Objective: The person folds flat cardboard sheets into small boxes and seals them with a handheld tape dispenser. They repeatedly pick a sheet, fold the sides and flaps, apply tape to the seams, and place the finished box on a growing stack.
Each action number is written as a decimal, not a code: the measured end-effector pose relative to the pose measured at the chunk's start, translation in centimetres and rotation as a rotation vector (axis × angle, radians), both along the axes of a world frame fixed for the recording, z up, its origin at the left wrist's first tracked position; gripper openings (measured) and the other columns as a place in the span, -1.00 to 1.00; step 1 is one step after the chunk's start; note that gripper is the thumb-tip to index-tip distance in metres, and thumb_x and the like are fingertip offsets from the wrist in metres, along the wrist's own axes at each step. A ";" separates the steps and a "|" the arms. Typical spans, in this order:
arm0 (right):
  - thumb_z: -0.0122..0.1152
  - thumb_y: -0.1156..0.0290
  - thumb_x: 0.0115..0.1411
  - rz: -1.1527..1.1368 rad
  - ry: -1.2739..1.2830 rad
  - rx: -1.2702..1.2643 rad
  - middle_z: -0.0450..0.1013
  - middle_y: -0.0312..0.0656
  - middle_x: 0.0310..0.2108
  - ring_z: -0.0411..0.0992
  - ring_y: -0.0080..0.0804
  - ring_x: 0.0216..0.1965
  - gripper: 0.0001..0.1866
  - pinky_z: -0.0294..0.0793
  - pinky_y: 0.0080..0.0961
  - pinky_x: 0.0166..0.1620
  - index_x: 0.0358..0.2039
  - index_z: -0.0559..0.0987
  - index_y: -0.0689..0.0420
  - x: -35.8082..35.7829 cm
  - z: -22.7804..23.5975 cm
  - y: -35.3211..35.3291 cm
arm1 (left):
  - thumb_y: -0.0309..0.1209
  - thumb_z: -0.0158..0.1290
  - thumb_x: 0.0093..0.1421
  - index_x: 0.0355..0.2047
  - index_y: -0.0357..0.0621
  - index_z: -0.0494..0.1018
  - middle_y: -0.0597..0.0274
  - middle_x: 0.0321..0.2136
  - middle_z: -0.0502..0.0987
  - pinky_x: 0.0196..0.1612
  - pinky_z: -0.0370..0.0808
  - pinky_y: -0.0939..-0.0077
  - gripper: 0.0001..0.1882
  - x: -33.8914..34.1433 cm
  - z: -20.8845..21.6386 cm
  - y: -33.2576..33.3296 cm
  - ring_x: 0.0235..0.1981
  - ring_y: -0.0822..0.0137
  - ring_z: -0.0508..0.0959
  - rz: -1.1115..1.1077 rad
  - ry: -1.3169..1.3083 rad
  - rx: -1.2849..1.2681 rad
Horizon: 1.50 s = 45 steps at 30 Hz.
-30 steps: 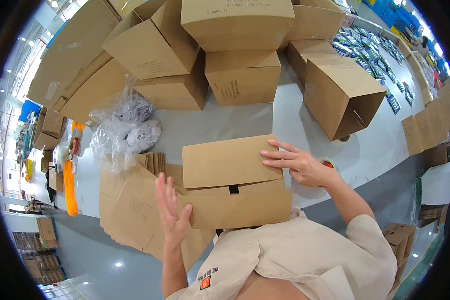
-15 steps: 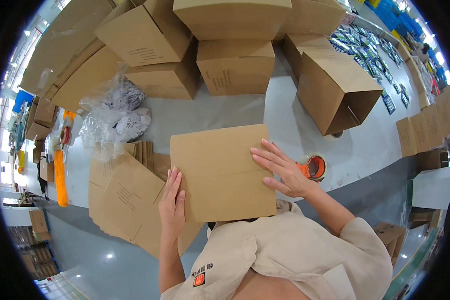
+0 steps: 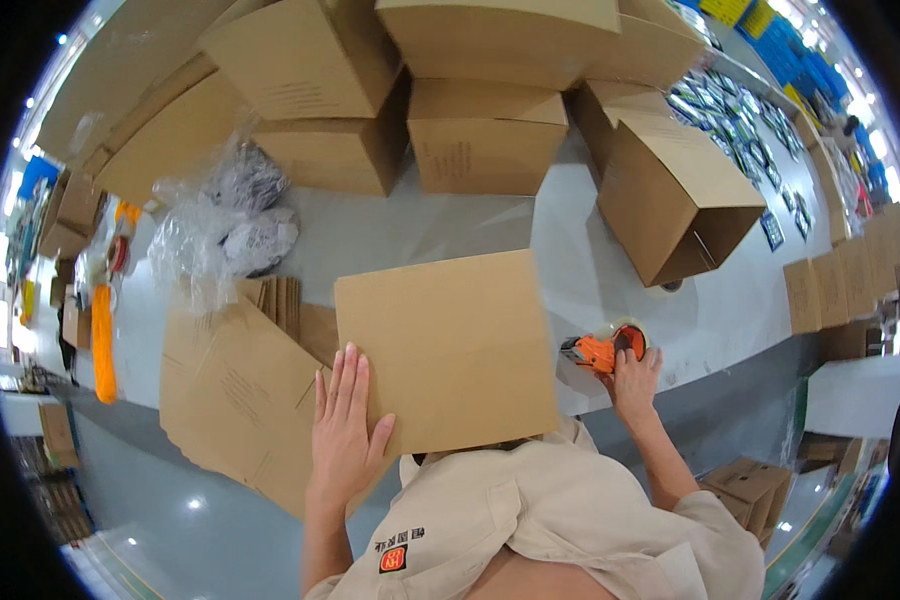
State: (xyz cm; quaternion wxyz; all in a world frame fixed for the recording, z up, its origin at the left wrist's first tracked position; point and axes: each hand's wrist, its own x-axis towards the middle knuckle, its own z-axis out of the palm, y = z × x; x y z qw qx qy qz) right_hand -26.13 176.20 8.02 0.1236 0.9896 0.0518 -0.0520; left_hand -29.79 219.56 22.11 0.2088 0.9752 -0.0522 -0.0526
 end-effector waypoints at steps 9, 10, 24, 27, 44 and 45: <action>0.25 0.36 0.19 -0.614 0.500 1.221 0.45 -0.18 0.05 0.41 -0.32 0.06 -0.46 0.32 -0.33 0.20 0.17 0.39 0.24 3.7 6.5 -1.5 | -0.09 -0.02 0.31 0.39 -0.26 0.05 0.10 0.43 0.05 0.45 -0.15 0.00 -0.23 -0.3 -0.2 0.4 0.44 0.21 0.05 0.005 -0.052 0.046; 0.24 0.36 0.20 -0.447 0.376 1.370 0.43 -0.18 0.07 0.41 -0.37 0.05 -0.45 0.36 -0.36 0.15 0.17 0.38 0.27 3.5 9.3 -1.4 | -0.08 -0.01 0.30 0.38 -0.26 0.06 0.11 0.42 0.06 0.45 -0.14 0.00 -0.22 -0.3 -0.3 0.4 0.44 0.22 0.06 0.013 -0.068 0.052; 0.36 0.25 0.22 0.039 -0.596 1.018 0.43 -0.12 -0.05 0.37 -0.40 -0.08 -0.49 0.36 -0.43 0.06 0.04 0.42 0.31 14.3 16.0 12.2 | -0.18 0.15 0.25 0.41 -0.19 0.01 -0.12 0.45 -0.14 0.39 0.09 0.05 -0.15 -0.5 -2.4 0.6 0.43 -0.11 0.01 0.109 -0.157 -0.353; 0.32 0.18 0.26 -0.175 -0.702 1.146 0.38 -0.09 -0.01 0.34 -0.32 -0.02 -0.44 0.31 -0.38 0.12 0.08 0.37 0.31 16.0 10.9 14.1 | -0.28 0.21 0.22 0.41 -0.19 0.00 -0.11 0.45 -0.16 0.37 0.15 0.14 -0.13 -0.3 -2.9 0.6 0.43 -0.12 0.01 0.132 -0.111 -0.655; 0.17 0.15 0.32 0.227 -0.201 1.510 0.46 -0.20 -0.13 0.42 -0.49 -0.12 -0.55 0.43 -0.51 -0.06 0.02 0.43 0.25 14.7 17.8 12.0 | -0.24 0.30 0.10 0.38 -0.19 0.09 0.03 0.43 0.00 0.33 0.25 0.12 -0.09 0.0 -1.8 0.6 0.38 0.00 0.18 0.143 -0.139 -0.392; 0.19 0.08 0.26 0.133 -0.174 1.675 0.49 -0.21 -0.20 0.46 -0.50 -0.20 -0.51 0.47 -0.55 -0.17 -0.02 0.46 0.26 14.2 19.2 11.9 | -0.21 0.31 0.08 0.37 -0.18 0.13 0.05 0.42 0.06 0.33 0.26 0.10 -0.09 0.1 -1.7 0.7 0.38 0.03 0.19 0.139 -0.153 -0.345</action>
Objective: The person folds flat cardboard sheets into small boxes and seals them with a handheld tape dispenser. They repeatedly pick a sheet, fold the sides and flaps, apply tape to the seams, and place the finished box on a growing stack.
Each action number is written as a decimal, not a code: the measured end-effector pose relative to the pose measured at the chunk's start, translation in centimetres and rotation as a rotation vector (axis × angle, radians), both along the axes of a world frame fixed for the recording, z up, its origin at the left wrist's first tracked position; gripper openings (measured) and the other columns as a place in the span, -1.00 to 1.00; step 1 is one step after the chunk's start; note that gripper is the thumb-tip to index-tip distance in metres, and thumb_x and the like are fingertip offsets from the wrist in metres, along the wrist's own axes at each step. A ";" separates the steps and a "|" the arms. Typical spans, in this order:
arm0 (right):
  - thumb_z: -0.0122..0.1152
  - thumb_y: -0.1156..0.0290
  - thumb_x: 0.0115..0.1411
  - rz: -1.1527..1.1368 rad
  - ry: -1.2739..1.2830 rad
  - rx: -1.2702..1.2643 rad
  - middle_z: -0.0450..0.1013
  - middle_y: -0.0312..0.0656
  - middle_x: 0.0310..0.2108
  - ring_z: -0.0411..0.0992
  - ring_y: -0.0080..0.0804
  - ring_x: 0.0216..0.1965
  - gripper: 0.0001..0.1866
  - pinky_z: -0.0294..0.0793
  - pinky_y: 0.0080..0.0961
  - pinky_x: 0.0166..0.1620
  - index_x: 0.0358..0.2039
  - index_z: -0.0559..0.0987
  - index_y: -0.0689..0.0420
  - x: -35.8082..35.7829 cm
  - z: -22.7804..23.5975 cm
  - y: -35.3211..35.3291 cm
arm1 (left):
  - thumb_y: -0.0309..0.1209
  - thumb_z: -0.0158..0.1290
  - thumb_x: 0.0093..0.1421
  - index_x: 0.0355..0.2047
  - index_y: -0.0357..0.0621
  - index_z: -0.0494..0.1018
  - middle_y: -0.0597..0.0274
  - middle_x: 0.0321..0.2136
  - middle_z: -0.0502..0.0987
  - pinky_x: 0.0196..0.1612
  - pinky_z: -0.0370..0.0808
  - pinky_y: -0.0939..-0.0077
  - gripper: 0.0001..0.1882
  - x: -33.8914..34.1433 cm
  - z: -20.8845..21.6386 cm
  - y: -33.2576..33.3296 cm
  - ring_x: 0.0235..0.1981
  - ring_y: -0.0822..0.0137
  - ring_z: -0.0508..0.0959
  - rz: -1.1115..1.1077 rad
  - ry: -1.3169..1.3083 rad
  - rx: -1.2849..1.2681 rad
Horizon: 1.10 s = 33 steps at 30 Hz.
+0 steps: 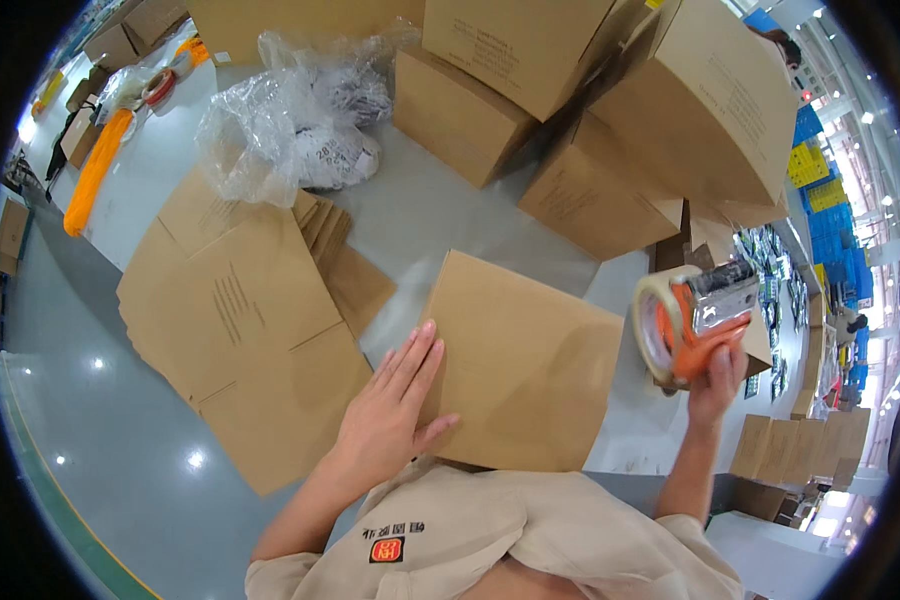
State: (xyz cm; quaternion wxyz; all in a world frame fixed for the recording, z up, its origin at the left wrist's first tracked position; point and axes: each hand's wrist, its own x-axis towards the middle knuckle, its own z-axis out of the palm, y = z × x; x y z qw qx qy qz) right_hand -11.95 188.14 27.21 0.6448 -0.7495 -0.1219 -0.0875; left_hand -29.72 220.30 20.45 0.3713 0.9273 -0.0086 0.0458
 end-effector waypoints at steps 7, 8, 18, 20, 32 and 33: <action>0.39 0.23 0.15 0.701 0.553 -0.401 0.48 -0.33 -0.48 0.37 -0.67 -0.47 -0.63 0.39 -0.62 -0.42 -0.27 0.59 0.32 -1.7 4.0 6.3 | 0.00 0.29 0.03 0.29 -0.07 0.29 0.32 0.35 0.26 0.36 0.11 -0.10 -0.14 0.1 0.2 0.5 0.35 0.15 0.25 0.046 -0.012 0.195; 0.39 0.24 0.17 0.709 0.606 -0.462 0.49 -0.31 -0.50 0.39 -0.68 -0.51 -0.64 0.40 -0.64 -0.46 -0.27 0.59 0.33 -1.8 3.9 7.4 | -0.03 0.29 0.02 0.29 -0.07 0.29 0.31 0.35 0.25 0.37 0.08 -0.10 -0.15 0.1 0.2 0.4 0.36 0.13 0.24 0.050 -0.008 0.184; 0.38 0.22 0.20 0.692 0.671 -0.570 0.46 -0.28 -0.62 0.40 -0.65 -0.66 -0.63 0.38 -0.65 -0.62 -0.28 0.59 0.34 -1.8 3.7 10.2 | -0.32 0.05 0.35 0.05 -0.27 0.51 0.13 -0.01 0.58 0.11 0.43 0.28 -0.65 2.0 2.8 1.5 -0.04 0.24 0.53 0.218 0.039 -0.743; 0.38 0.21 0.19 0.703 0.595 -0.547 0.46 -0.29 -0.63 0.40 -0.65 -0.66 -0.63 0.37 -0.65 -0.62 -0.29 0.59 0.33 -1.8 3.6 10.2 | -0.32 -0.02 0.40 0.02 -0.32 0.51 0.15 -0.10 0.60 -0.01 0.47 0.43 -0.66 3.3 3.0 1.7 -0.17 0.38 0.51 0.185 0.283 -1.170; 0.36 0.17 0.21 0.692 0.695 -0.681 0.47 -0.25 -0.64 0.42 -0.61 -0.68 -0.59 0.41 -0.63 -0.63 -0.27 0.58 0.35 -1.9 4.3 10.8 | -0.50 0.16 0.28 -0.26 -0.35 0.59 0.27 -0.39 0.63 -0.21 0.53 0.66 -0.87 5.2 2.8 1.2 -0.34 0.56 0.58 0.222 0.394 -1.296; 0.36 0.16 0.21 0.724 0.625 -0.675 0.47 -0.25 -0.64 0.41 -0.61 -0.67 -0.58 0.41 -0.62 -0.62 -0.28 0.58 0.35 -1.8 4.4 11.1 | -0.50 0.17 0.27 -0.29 -0.35 0.60 0.27 -0.42 0.63 -0.23 0.54 0.65 -0.88 5.2 2.7 1.4 -0.36 0.56 0.57 0.238 0.397 -1.291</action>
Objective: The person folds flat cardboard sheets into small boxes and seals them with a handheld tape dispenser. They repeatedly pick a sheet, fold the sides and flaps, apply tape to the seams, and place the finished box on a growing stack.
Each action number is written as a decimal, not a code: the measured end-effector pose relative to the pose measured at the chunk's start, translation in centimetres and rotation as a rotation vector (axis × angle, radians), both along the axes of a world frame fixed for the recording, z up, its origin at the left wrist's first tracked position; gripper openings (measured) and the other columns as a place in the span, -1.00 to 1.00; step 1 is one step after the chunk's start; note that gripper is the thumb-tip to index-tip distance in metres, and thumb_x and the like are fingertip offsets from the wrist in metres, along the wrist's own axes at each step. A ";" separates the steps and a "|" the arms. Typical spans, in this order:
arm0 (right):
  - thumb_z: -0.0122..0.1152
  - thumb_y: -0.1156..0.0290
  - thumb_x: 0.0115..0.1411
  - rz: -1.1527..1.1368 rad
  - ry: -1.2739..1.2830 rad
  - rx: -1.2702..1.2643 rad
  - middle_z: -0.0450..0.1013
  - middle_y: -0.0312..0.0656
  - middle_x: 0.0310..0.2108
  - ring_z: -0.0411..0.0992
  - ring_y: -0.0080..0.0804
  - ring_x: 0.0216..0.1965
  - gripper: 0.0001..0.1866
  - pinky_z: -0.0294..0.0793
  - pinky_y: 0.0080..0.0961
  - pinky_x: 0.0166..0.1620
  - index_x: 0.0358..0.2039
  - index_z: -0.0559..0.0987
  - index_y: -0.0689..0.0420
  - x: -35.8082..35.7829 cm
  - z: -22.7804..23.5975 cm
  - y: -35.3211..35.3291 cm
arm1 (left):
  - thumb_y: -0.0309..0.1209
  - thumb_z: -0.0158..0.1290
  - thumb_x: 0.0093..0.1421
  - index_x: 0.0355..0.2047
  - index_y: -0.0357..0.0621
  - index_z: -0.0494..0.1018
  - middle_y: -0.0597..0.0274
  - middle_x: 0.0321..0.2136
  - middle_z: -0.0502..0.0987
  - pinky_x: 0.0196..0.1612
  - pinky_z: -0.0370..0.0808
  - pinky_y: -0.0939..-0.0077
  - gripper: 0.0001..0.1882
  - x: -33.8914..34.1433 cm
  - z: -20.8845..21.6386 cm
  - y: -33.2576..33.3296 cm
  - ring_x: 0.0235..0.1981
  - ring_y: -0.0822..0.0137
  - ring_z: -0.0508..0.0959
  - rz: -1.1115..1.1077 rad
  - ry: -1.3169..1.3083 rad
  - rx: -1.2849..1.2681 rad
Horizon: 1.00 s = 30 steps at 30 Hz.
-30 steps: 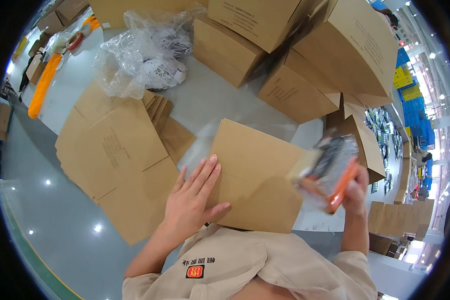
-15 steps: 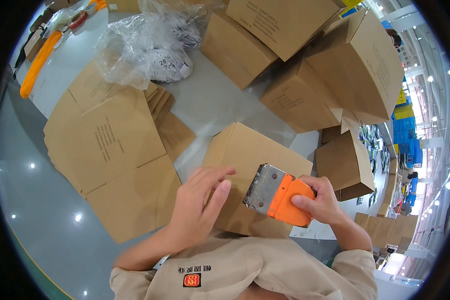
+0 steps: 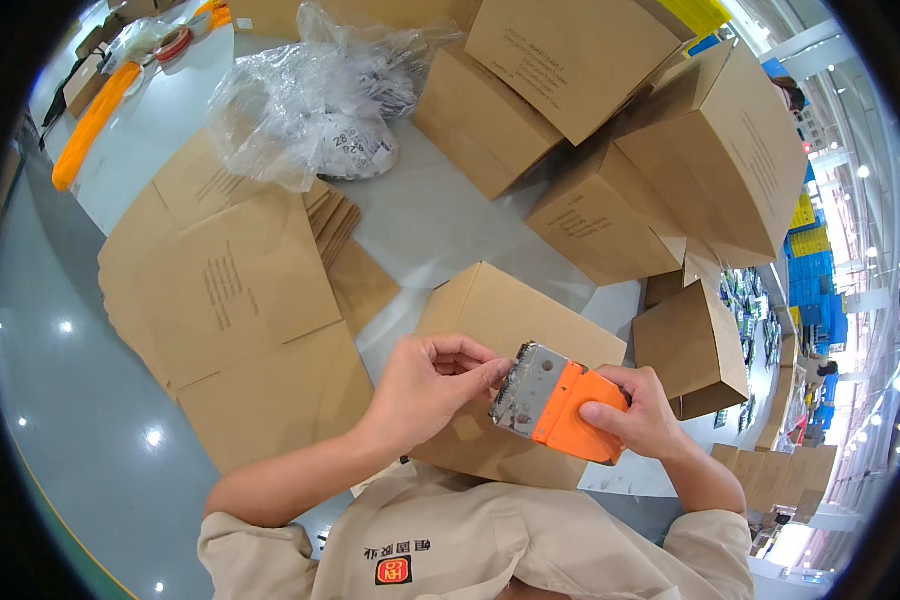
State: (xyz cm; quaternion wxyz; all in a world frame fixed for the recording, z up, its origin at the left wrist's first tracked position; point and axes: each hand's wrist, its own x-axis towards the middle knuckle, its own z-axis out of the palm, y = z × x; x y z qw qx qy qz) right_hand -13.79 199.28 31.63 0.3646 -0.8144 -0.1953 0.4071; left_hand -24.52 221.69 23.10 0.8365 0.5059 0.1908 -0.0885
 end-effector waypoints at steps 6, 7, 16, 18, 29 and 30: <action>0.31 0.04 0.22 0.056 -0.064 -0.224 0.49 -0.21 -0.59 0.41 -0.54 -0.56 -0.50 0.43 -0.53 -0.45 -0.28 0.60 0.34 0.3 0.8 2.9 | -0.49 0.25 0.19 -0.40 -0.32 0.63 0.21 -0.53 0.62 -0.39 0.45 0.62 -0.89 -1.2 -3.0 3.0 -0.50 0.52 0.53 0.142 0.082 0.076; 0.30 0.01 0.23 0.089 -0.106 -0.203 0.50 -0.18 -0.57 0.42 -0.52 -0.54 -0.48 0.43 -0.51 -0.43 -0.28 0.61 0.34 0.4 0.9 3.5 | -0.48 0.25 0.18 -0.39 -0.31 0.63 0.21 -0.54 0.61 -0.40 0.44 0.61 -0.89 -1.5 -3.8 3.6 -0.51 0.51 0.52 0.194 0.086 0.090; 0.26 -0.10 0.22 0.168 -0.173 -0.394 0.53 -0.11 -0.52 0.45 -0.41 -0.50 -0.39 0.44 -0.44 -0.37 -0.26 0.63 0.35 1.0 1.2 7.7 | -0.39 0.34 0.08 -0.42 -0.31 0.65 0.28 -0.59 0.61 -0.38 0.37 0.58 -0.80 -1.7 -10.6 -1.2 -0.47 0.53 0.45 0.470 -0.022 0.349; 0.27 -0.09 0.22 0.166 -0.180 -0.425 0.53 -0.11 -0.52 0.44 -0.43 -0.51 -0.40 0.44 -0.44 -0.38 -0.27 0.63 0.36 0.9 1.2 8.0 | -0.35 0.39 0.00 -0.27 -0.23 0.65 0.26 -0.58 0.58 -0.34 0.35 0.48 -0.69 -1.7 -11.9 -1.8 -0.43 0.41 0.49 0.551 -0.261 0.851; 0.30 -0.03 0.23 0.129 -0.201 -0.392 0.53 -0.17 -0.52 0.42 -0.58 -0.49 -0.43 0.43 -0.53 -0.39 -0.28 0.63 0.38 0.3 0.9 8.1 | -0.06 -0.10 0.40 0.30 -0.13 0.27 0.02 0.28 0.30 0.36 0.10 0.13 -0.41 -6.1 -11.7 -0.9 0.31 0.01 0.28 0.123 -0.461 0.274; 0.29 -0.04 0.23 0.116 -0.204 -0.400 0.53 -0.18 -0.52 0.42 -0.58 -0.50 -0.42 0.43 -0.53 -0.39 -0.28 0.63 0.38 0.4 0.8 8.1 | 0.01 -0.27 0.45 0.42 -0.13 0.03 0.06 0.45 -0.02 0.45 -0.11 0.18 -0.32 -5.7 -11.3 -0.3 0.47 0.03 -0.07 -0.075 -0.543 0.329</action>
